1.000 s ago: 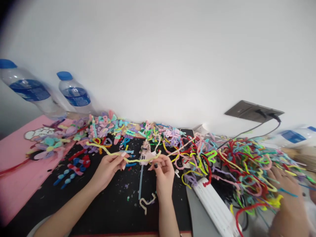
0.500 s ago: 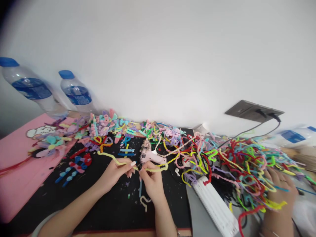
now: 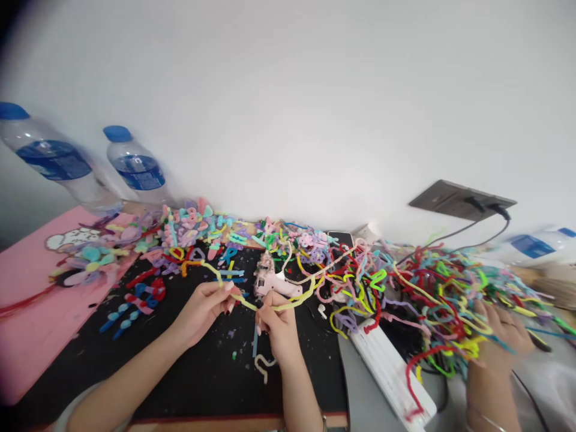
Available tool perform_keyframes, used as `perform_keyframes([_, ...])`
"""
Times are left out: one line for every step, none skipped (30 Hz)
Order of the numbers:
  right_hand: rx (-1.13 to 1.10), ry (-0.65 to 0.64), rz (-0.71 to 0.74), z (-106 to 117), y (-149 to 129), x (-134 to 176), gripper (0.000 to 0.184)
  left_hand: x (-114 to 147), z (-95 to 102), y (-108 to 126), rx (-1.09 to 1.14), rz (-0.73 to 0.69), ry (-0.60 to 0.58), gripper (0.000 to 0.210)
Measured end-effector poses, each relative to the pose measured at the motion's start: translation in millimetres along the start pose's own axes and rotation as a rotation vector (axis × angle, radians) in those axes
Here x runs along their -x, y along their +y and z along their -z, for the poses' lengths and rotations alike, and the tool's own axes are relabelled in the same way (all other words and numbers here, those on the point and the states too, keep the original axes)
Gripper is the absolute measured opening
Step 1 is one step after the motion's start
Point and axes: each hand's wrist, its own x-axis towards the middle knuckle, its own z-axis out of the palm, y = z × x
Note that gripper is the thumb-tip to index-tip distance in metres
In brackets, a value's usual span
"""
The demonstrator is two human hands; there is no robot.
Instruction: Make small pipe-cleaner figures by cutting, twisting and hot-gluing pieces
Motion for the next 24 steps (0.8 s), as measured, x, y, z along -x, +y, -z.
perform_keyframes([-0.045,-0.009,-0.015,-1.5,-1.0,0.4,0.032,-0.2,0.1,0.8,0.022,-0.001,0.002,0.024])
perform_keyframes([-0.094,-0.025,-0.034,-2.9,-1.9,0.8,0.032,-0.3,0.2,1.6,0.05,-0.001,-0.002,0.023])
perform_keyframes([-0.146,-0.049,-0.059,-4.0,-2.8,1.0,0.031,-0.3,0.3,2.3,0.082,-0.002,-0.01,0.021])
perform_keyframes([-0.197,-0.08,-0.087,-4.8,-3.6,1.2,0.031,-0.2,0.7,2.8,0.116,0.001,-0.021,0.02])
perform_keyframes([-0.246,-0.113,-0.116,-5.1,-4.1,1.3,0.03,-0.1,1.1,3.4,0.147,0.007,-0.034,0.019])
perform_keyframes([-0.292,-0.144,-0.146,-4.9,-4.4,1.2,0.03,0.2,1.6,3.9,0.17,0.014,-0.046,0.019])
perform_keyframes([-0.337,-0.172,-0.173,-4.4,-4.6,1.1,0.03,0.6,2.2,4.4,0.181,0.019,-0.055,0.019])
perform_keyframes([-0.38,-0.197,-0.194,-3.5,-4.6,0.8,0.029,0.9,2.6,4.8,0.177,0.023,-0.063,0.019])
perform_keyframes([-0.417,-0.215,-0.21,-2.6,-4.5,0.5,0.029,1.3,2.9,5.2,0.159,0.025,-0.07,0.019])
perform_keyframes([-0.447,-0.229,-0.223,-1.7,-4.4,0.2,0.029,1.7,3.1,5.5,0.135,0.025,-0.072,0.019])
perform_keyframes([-0.468,-0.24,-0.234,-1.0,-4.1,0.0,0.029,1.9,3.2,5.8,0.11,0.022,-0.066,0.018])
perform_keyframes([-0.478,-0.245,-0.242,-0.6,-3.8,-0.2,0.029,2.0,3.0,6.0,0.088,0.017,-0.05,0.017])
perform_keyframes([-0.477,-0.246,-0.248,-0.5,-3.5,-0.2,0.029,2.0,2.7,6.3,0.071,0.01,-0.025,0.017])
perform_keyframes([-0.468,-0.239,-0.252,-0.8,-3.0,-0.2,0.029,1.8,2.2,6.7,0.059,0.001,0.006,0.017])
perform_keyframes([-0.452,-0.228,-0.251,-1.5,-2.5,-0.1,0.03,1.5,1.4,7.1,0.047,-0.009,0.04,0.018])
perform_keyframes([-0.432,-0.21,-0.247,-2.4,-2.0,0.0,0.03,1.1,0.4,7.6,0.034,-0.02,0.073,0.019])
perform_keyframes([-0.415,-0.19,-0.24,-3.6,-1.5,0.0,0.03,0.7,-0.7,8.3,0.019,-0.031,0.1,0.019])
perform_keyframes([-0.404,-0.17,-0.231,-4.8,-1.0,0.1,0.029,0.3,-1.9,8.9,0.004,-0.044,0.122,0.02])
perform_keyframes([-0.4,-0.153,-0.221,-6.1,-0.6,0.1,0.028,0.0,-3.0,9.6,-0.008,-0.055,0.135,0.021])
perform_keyframes([-0.405,-0.142,-0.212,-7.2,-0.3,0.1,0.028,-0.4,-3.9,10.2,-0.014,-0.066,0.144,0.021])
perform_keyframes([-0.413,-0.138,-0.209,-8.0,-0.1,0.1,0.027,-0.7,-4.3,10.7,-0.014,-0.072,0.146,0.021])
perform_keyframes([-0.423,-0.14,-0.209,-8.4,0.0,0.0,0.026,-1.2,-4.2,11.1,-0.005,-0.077,0.147,0.021])
perform_keyframes([-0.431,-0.145,-0.214,-8.4,-0.1,0.0,0.026,-1.7,-3.5,11.5,0.009,-0.08,0.146,0.021])
perform_keyframes([-0.439,-0.151,-0.221,-8.0,-0.4,-0.1,0.026,-2.4,-2.1,11.9,0.03,-0.084,0.148,0.021])
